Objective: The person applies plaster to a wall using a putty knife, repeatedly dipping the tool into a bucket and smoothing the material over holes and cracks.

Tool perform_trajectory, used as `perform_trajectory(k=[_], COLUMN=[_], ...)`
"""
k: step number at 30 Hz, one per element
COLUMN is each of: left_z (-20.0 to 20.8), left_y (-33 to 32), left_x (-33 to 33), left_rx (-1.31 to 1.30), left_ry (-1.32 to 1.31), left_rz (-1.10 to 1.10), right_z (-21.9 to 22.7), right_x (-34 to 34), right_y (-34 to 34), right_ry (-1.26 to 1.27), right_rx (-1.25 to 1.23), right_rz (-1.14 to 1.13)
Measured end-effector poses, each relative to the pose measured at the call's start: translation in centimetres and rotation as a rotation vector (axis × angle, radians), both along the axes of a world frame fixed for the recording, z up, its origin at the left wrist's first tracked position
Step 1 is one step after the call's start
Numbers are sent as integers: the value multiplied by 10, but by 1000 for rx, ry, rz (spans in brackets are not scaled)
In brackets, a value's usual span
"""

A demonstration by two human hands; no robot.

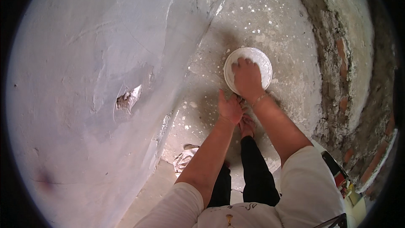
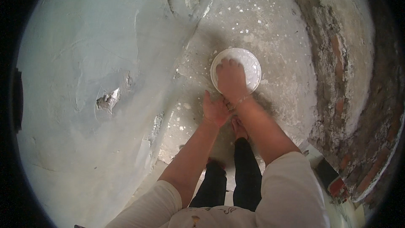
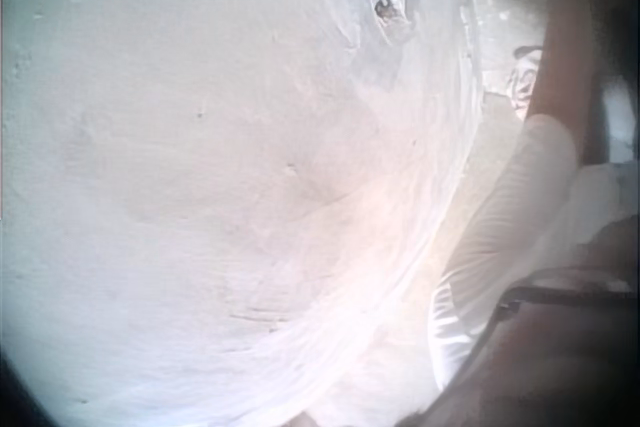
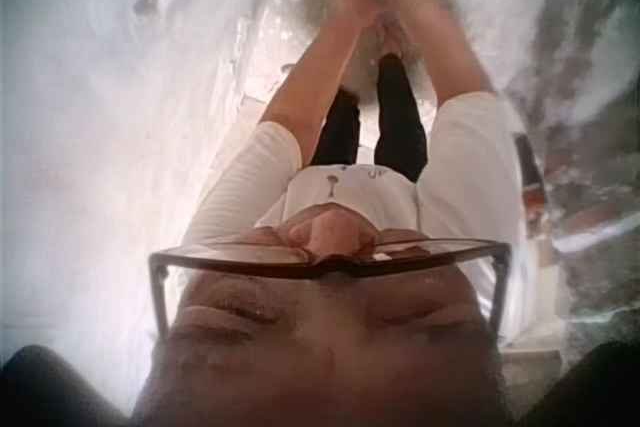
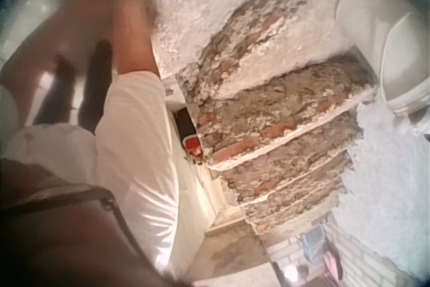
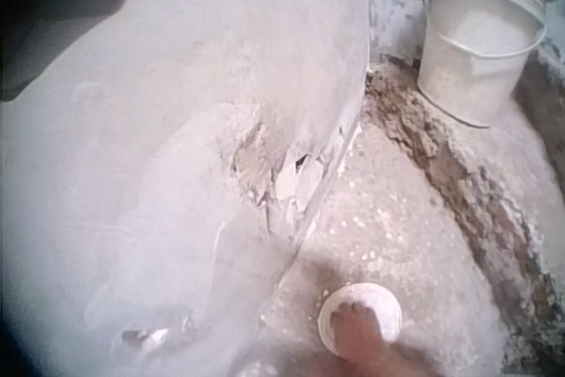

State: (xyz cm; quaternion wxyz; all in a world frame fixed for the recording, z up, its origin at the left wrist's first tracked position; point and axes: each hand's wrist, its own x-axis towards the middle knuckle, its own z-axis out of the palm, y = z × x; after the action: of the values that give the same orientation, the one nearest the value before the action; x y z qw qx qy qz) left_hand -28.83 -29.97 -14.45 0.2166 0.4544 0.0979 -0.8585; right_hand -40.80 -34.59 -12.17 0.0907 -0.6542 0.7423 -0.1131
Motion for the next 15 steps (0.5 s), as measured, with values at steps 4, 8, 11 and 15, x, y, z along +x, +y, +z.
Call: perform_trajectory(k=[4, 8, 11, 15], left_z=[-3, 7, 7, 4], left_y=[0, -7, -2, 2], left_x=[8, 2, -1, 3], left_rx=[-19, 28, 44, -67], left_ry=[150, 54, -60, -38], left_rz=[57, -6, 36, 21], right_z=[15, 24, 22, 16], right_x=[5, -33, -49, -32], right_y=[36, 39, 24, 24], right_ry=[-121, -210, -35, 67], right_rx=[158, -64, -83, 96], right_rz=[82, -140, -261, -208])
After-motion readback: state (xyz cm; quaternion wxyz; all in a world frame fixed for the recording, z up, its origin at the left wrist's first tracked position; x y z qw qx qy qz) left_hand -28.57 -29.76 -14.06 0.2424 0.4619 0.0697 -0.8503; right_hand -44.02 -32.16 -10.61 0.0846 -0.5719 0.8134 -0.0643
